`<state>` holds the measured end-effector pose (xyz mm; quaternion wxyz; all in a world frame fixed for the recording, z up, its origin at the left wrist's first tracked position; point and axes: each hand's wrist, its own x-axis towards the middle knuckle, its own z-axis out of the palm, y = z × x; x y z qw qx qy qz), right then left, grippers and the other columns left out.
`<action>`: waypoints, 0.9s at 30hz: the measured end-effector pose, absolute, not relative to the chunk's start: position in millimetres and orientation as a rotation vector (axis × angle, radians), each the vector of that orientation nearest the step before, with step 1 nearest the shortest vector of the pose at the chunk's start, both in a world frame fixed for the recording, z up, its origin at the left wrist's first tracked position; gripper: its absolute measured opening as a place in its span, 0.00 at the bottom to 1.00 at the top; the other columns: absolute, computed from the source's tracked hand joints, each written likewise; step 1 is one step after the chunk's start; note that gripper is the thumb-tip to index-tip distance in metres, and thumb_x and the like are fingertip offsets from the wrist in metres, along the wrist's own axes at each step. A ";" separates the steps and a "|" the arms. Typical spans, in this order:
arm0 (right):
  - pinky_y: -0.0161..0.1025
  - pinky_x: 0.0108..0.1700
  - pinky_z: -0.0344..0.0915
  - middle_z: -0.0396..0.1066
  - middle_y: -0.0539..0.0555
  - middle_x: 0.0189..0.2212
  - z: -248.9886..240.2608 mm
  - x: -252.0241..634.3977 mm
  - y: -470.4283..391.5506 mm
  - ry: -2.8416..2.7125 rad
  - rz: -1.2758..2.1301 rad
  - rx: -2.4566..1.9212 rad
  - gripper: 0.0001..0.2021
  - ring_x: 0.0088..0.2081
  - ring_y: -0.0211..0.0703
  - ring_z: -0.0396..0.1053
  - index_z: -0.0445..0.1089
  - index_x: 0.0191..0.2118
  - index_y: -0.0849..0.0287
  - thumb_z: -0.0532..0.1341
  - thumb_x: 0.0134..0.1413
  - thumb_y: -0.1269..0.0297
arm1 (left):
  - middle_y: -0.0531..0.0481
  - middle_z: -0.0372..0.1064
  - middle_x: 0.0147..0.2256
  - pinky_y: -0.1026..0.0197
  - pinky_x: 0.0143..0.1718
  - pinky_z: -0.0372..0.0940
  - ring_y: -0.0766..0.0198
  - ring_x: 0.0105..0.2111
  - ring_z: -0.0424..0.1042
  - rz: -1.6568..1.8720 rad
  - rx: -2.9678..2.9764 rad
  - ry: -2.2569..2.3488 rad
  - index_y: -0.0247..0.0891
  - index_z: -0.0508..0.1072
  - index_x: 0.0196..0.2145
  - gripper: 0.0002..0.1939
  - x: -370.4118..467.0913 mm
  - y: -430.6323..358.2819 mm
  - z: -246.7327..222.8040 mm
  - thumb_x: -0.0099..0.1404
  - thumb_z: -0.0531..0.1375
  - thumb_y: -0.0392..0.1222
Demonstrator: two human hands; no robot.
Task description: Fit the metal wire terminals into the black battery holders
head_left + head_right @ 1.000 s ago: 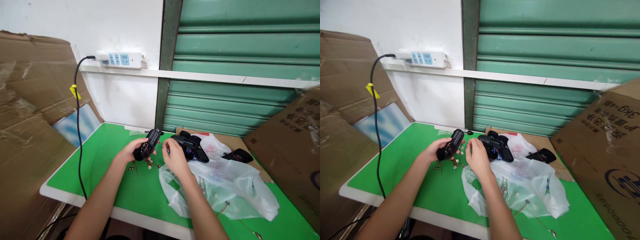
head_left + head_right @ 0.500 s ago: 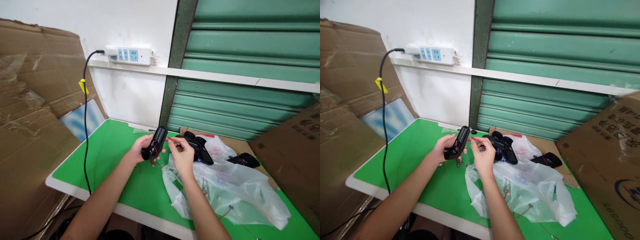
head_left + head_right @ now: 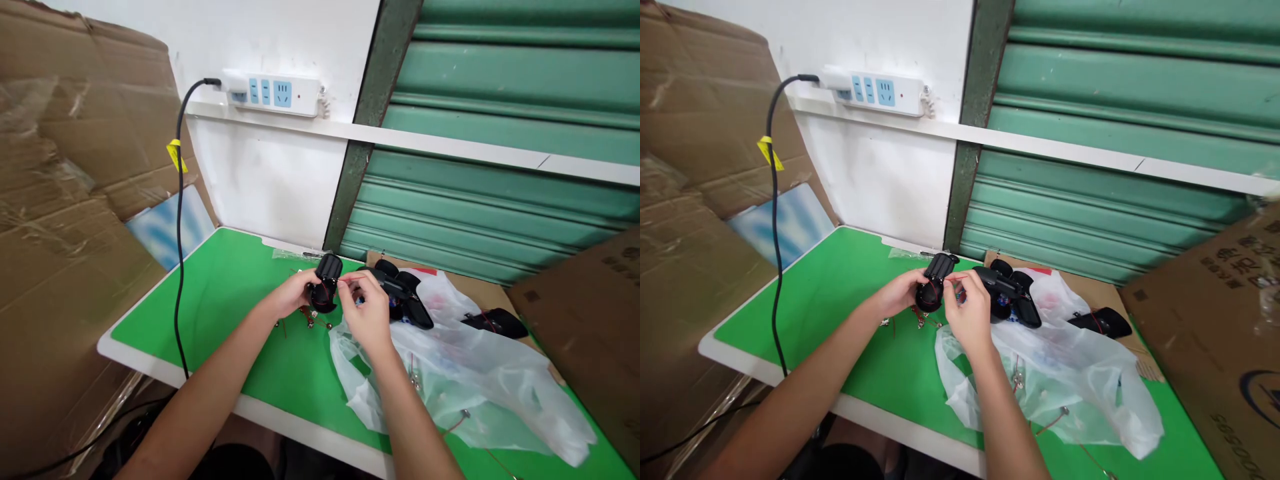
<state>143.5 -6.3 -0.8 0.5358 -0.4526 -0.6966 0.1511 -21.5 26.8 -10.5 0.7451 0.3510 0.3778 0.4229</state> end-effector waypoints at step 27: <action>0.42 0.42 0.67 0.72 0.54 0.36 1.9 155.3 -4.0 -1.966 0.372 -1.096 0.06 0.38 0.46 0.71 0.70 0.37 0.55 0.57 0.65 0.67 | 0.46 0.78 0.28 0.58 0.32 0.73 0.57 0.29 0.77 0.737 0.738 0.835 0.35 0.74 0.32 0.09 -29.5 28.0 -13.9 0.59 0.59 0.43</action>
